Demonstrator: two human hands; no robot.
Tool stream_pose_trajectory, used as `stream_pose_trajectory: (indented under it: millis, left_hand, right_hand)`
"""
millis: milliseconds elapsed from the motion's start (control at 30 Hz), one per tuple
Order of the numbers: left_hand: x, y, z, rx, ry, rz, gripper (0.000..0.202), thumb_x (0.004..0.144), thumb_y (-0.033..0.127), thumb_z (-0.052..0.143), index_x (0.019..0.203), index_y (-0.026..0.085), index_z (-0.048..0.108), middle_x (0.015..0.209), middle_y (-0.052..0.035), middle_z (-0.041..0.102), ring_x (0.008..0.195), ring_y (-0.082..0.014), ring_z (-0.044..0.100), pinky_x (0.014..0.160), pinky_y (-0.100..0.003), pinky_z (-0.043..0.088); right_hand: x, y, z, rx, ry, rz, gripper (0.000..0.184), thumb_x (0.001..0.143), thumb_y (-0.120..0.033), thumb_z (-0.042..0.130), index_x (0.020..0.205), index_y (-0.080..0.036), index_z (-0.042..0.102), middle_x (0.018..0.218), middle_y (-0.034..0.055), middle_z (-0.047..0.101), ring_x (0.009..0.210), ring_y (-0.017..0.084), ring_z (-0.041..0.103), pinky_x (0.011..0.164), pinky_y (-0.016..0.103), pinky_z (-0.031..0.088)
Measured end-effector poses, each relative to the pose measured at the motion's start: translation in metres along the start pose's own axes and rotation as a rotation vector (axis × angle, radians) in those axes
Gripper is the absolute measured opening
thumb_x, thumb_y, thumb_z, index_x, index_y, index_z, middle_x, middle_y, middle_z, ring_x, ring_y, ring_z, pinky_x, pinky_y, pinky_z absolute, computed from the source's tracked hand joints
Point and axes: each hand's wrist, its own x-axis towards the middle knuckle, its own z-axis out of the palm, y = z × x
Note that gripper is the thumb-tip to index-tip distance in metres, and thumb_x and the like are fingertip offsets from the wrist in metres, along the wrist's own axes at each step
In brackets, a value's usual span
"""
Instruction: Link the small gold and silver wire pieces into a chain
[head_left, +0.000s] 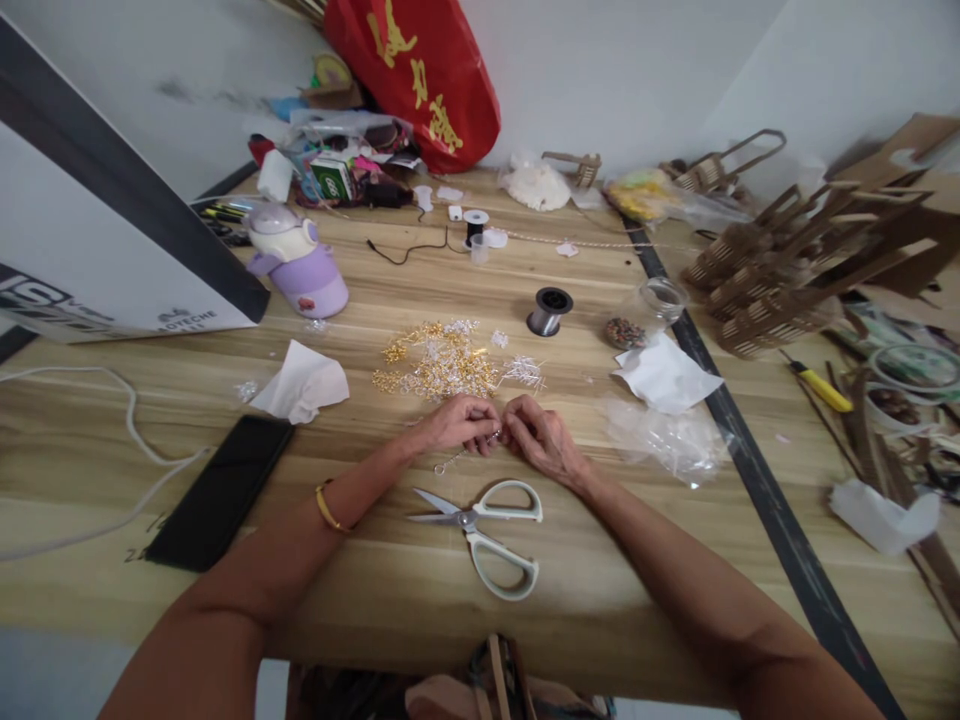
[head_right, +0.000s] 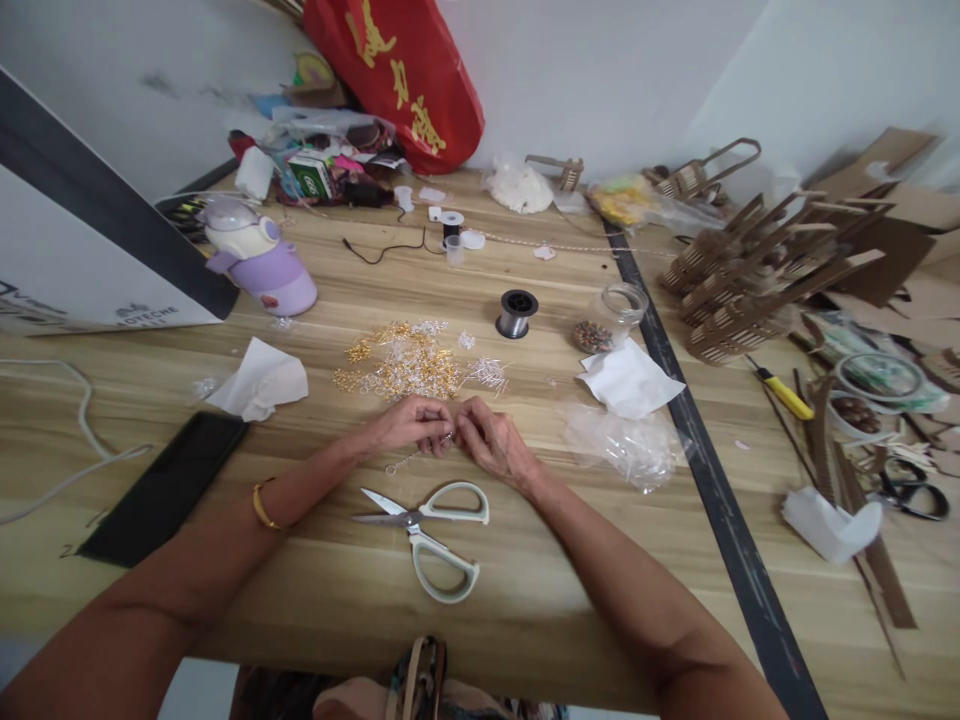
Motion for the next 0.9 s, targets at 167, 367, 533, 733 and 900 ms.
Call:
stream_pose_trajectory:
  millis: [167,367,533,733,900]
  left_hand:
    - [-0.0003,0.0004,-0.0010,-0.015,0.010,-0.024,0.035,0.079,0.046,0.065,0.078,0.011,0.057,0.067,-0.0039,0.066,0.057,-0.0118,0.066,0.050,-0.018,0.050]
    - [0.0008,0.0007,-0.0018,-0.029,0.022,-0.044,0.031,0.079,0.041,0.065,0.077,0.011,0.056,0.068,-0.0041,0.066,0.055,-0.0114,0.066,0.047,-0.017,0.049]
    - [0.0004,0.0018,-0.0024,-0.025,0.015,-0.045,0.030,0.079,0.039,0.065,0.077,0.011,0.057,0.068,-0.0044,0.067,0.055,-0.0113,0.066,0.048,-0.017,0.049]
    - [-0.0011,0.0057,-0.0016,-0.017,0.025,-0.068,0.024,0.080,0.035,0.063,0.077,0.011,0.056,0.068,-0.0038,0.067,0.055,-0.0113,0.066,0.048,-0.018,0.049]
    - [0.0001,0.0047,-0.0029,-0.055,0.031,-0.068,0.026,0.077,0.036,0.066,0.079,0.012,0.057,0.065,-0.0019,0.065,0.052,-0.0103,0.063,0.048,-0.018,0.049]
  right_hand:
    - [0.0007,0.0031,0.0008,0.087,0.027,0.044,0.018,0.096,-0.036,0.042,0.095,-0.019,0.048,0.065,-0.0005,0.060,0.051,0.010,0.054,0.050,0.020,0.043]
    - [0.0015,0.0077,0.0020,0.203,0.066,0.085,0.024,0.094,-0.041,0.044,0.101,-0.018,0.048,0.063,-0.0015,0.059,0.050,0.010,0.054,0.049,0.021,0.044]
    - [0.0024,0.0051,-0.0003,0.277,0.044,0.107,0.028,0.091,-0.044,0.049,0.103,-0.018,0.048,0.064,-0.0021,0.057,0.051,0.010,0.052,0.048,0.021,0.041]
    - [0.0047,0.0019,-0.0037,0.288,0.017,0.103,0.033,0.085,-0.045,0.057,0.102,-0.017,0.051,0.064,-0.0025,0.054,0.054,0.010,0.047,0.049,0.022,0.035]
    - [0.0061,0.0044,-0.0039,0.300,0.011,0.105,0.034,0.082,-0.043,0.062,0.101,-0.017,0.053,0.066,-0.0026,0.053,0.055,0.010,0.046,0.050,0.023,0.033]
